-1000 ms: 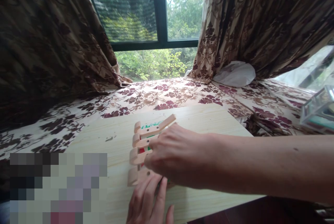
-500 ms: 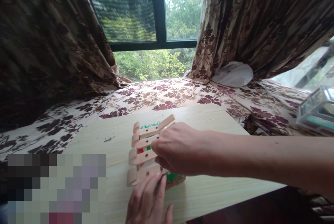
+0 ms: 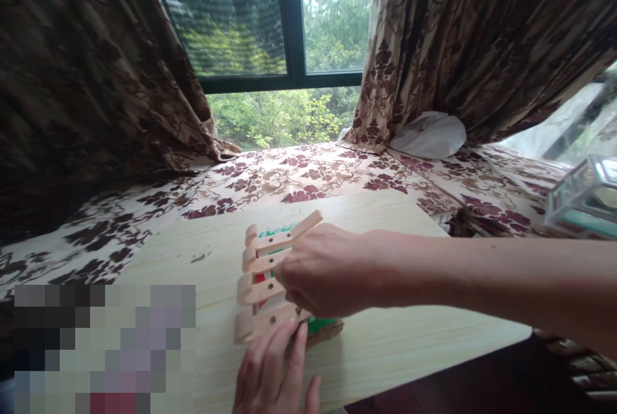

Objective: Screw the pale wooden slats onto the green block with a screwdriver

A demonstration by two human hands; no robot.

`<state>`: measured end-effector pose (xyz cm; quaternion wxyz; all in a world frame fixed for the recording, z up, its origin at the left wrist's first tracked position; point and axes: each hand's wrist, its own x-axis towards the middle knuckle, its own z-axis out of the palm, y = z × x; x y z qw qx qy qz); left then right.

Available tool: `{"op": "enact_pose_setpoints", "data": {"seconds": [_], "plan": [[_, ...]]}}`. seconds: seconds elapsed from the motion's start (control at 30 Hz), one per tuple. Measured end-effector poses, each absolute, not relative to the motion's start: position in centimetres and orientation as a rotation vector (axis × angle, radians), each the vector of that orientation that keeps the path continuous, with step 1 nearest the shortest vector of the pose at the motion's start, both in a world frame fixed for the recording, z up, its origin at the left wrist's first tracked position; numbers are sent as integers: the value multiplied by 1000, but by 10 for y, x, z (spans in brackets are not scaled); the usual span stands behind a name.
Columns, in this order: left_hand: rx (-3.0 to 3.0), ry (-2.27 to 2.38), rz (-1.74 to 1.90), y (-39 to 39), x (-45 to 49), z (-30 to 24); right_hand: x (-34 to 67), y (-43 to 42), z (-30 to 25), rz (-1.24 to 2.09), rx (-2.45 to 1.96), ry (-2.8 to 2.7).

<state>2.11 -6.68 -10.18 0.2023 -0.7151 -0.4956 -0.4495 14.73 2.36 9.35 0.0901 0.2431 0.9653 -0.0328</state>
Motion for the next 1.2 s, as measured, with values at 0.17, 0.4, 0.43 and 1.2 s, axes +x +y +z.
{"op": "enact_pose_setpoints", "data": {"seconds": [0.17,0.4,0.43,1.2], "plan": [[-2007,-1376,-1269,-67,21,-100,150,24,93,-99,879,2881],[-1998,-1397,-1270,-67,22,-98,145,13,115,-67,578,2877],[-1993,-1397,-1268,-67,22,-98,145,14,115,-74,557,2885],[-1880,-1339,-1271,-63,23,-107,145,15,89,-29,762,2864]]}}
